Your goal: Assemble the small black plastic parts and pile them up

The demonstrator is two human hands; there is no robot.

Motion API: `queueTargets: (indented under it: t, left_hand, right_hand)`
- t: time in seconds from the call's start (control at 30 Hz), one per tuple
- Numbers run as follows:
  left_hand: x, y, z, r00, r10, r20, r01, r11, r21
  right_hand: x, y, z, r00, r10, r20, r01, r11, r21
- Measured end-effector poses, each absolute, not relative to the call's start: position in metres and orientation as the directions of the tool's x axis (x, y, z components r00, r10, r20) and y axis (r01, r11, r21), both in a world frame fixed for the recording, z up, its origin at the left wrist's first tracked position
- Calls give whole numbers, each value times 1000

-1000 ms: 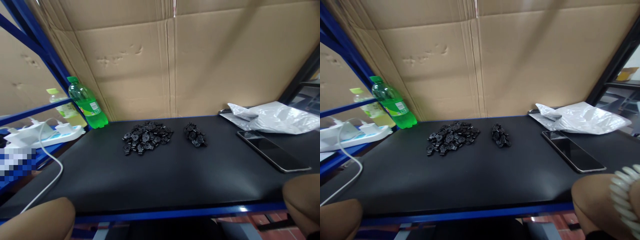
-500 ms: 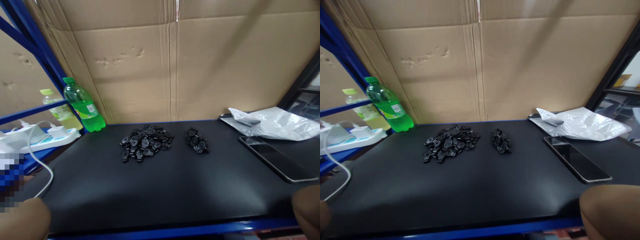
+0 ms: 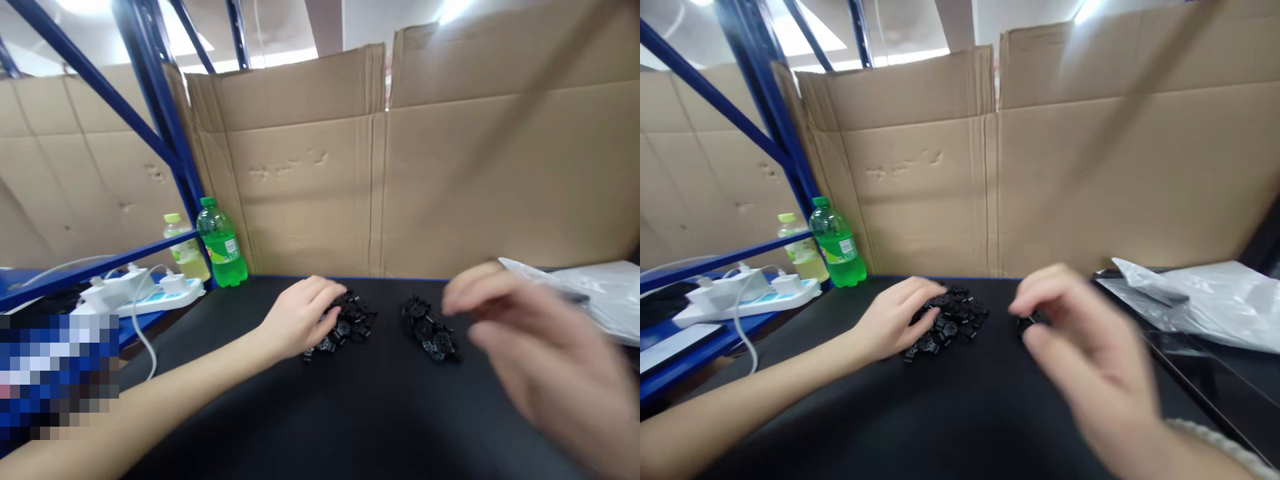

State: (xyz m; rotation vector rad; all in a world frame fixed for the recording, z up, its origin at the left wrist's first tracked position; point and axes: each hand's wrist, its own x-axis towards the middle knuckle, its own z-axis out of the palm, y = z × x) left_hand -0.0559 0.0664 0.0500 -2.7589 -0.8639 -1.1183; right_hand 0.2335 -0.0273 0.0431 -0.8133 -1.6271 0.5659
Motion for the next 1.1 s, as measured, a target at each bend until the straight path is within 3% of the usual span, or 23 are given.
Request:
queueTargets:
  t: [0.1,0.2,0.3,0.43,0.6,0.73,0.9,1.1]
  left_hand:
    - [-45,91,55,629,553,546,596,-794,118]
    - [-44,110,53,656,589,472,616,-779,116]
    - [-47,113,54,656,597,462,605,-782,152]
    - [-40,89,60,576,570,586,547,-802,242]
    - [-15,36,47,559,523,643,341,-852,397]
    - [-4,11,23,426,564,708,179,-819,545]
    - [-3,5,6,345,595,726,175,-801,573]
    - [0,6,2,330,638,696,150,-763,628]
  right_hand:
    - [190,-4,31,-283,866,412,119,458,-881]
    - [166,11,5,-333,926,178,35,201,-979]
    - [159,21,-10,-335,935,120,-13,123,-992]
    - [162,23,-11,-344,936,70,-106,36,-994]
    - [168,15,-12,-554,832,23,-366,-218,-905]
    - [171,12,-17,-633,771,61,-342,-209,-916]
    - [175,13,-18,-671,737,74,-214,-98,-972]
    - [175,12,-10,-658,753,25,-150,-99,-984]
